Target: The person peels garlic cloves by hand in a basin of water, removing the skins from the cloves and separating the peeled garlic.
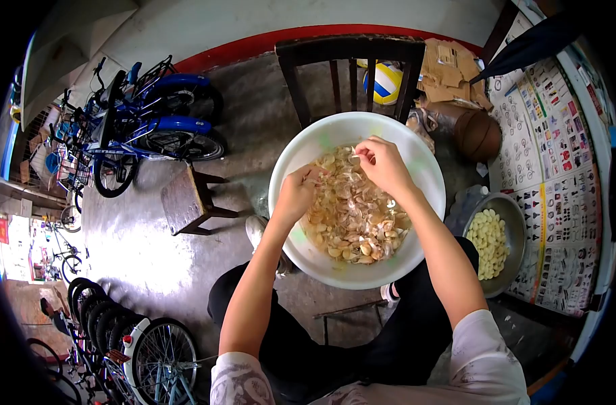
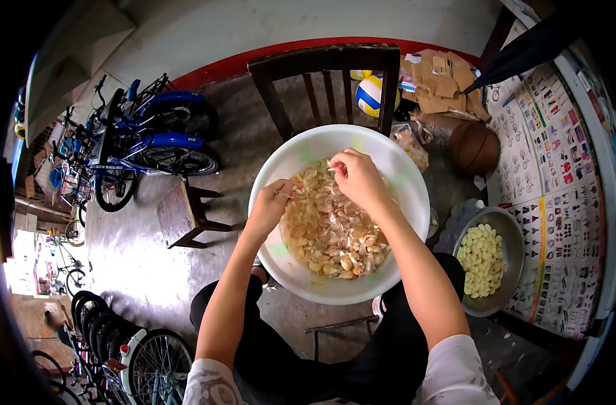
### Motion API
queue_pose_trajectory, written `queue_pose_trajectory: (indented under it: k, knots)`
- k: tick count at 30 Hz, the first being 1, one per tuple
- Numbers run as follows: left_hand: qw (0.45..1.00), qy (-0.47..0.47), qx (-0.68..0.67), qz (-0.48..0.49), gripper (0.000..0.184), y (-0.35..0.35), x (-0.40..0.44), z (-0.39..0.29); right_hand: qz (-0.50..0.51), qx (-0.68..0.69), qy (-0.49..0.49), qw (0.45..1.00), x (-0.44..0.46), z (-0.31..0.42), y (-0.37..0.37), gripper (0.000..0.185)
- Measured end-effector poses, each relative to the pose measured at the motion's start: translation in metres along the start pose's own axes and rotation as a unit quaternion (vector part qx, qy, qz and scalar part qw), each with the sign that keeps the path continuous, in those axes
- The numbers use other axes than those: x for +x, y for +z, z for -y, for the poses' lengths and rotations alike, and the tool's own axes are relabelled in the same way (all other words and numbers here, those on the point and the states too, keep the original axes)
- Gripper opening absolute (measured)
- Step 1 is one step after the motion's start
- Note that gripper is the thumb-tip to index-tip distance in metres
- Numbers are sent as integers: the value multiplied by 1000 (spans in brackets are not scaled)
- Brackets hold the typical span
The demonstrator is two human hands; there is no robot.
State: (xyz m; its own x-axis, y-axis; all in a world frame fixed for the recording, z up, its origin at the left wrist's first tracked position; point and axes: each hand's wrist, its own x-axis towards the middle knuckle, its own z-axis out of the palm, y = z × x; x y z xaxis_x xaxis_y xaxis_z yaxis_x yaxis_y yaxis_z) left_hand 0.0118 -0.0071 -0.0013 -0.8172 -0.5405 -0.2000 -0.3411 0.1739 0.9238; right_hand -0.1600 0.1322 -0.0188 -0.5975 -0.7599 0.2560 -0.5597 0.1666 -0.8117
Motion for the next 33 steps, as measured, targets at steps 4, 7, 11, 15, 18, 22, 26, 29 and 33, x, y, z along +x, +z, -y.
queue_pose_trajectory:
  k: [4,7,11,15,18,22,26,29,33]
  knots:
    - [998,-39,-44,-5,30,5,12,5,139,-27,132,981,-7,-66,26,15]
    - [989,-96,-116,-4,33,6,13,4,225,-211,157,938,-23,-78,33,15]
    - [922,-157,-347,73,23,1,20,7,252,-449,42,856,-22,-21,18,16]
    - [832,-177,-518,92,11,0,25,4,195,-433,-73,877,-19,20,0,21]
    - [809,-218,-543,63,14,3,20,-7,149,-167,11,975,-11,21,-1,20]
    - [784,-213,-575,94,14,5,20,2,71,-29,-51,996,-5,40,-1,24]
    - [800,-184,-562,98,20,13,11,-13,34,-30,-150,988,-6,42,10,31]
    - [818,-169,-540,101,21,18,9,-14,73,-14,-127,989,-6,39,13,31]
    - [834,-170,-518,92,22,19,6,-15,56,-33,-98,993,-7,40,15,25]
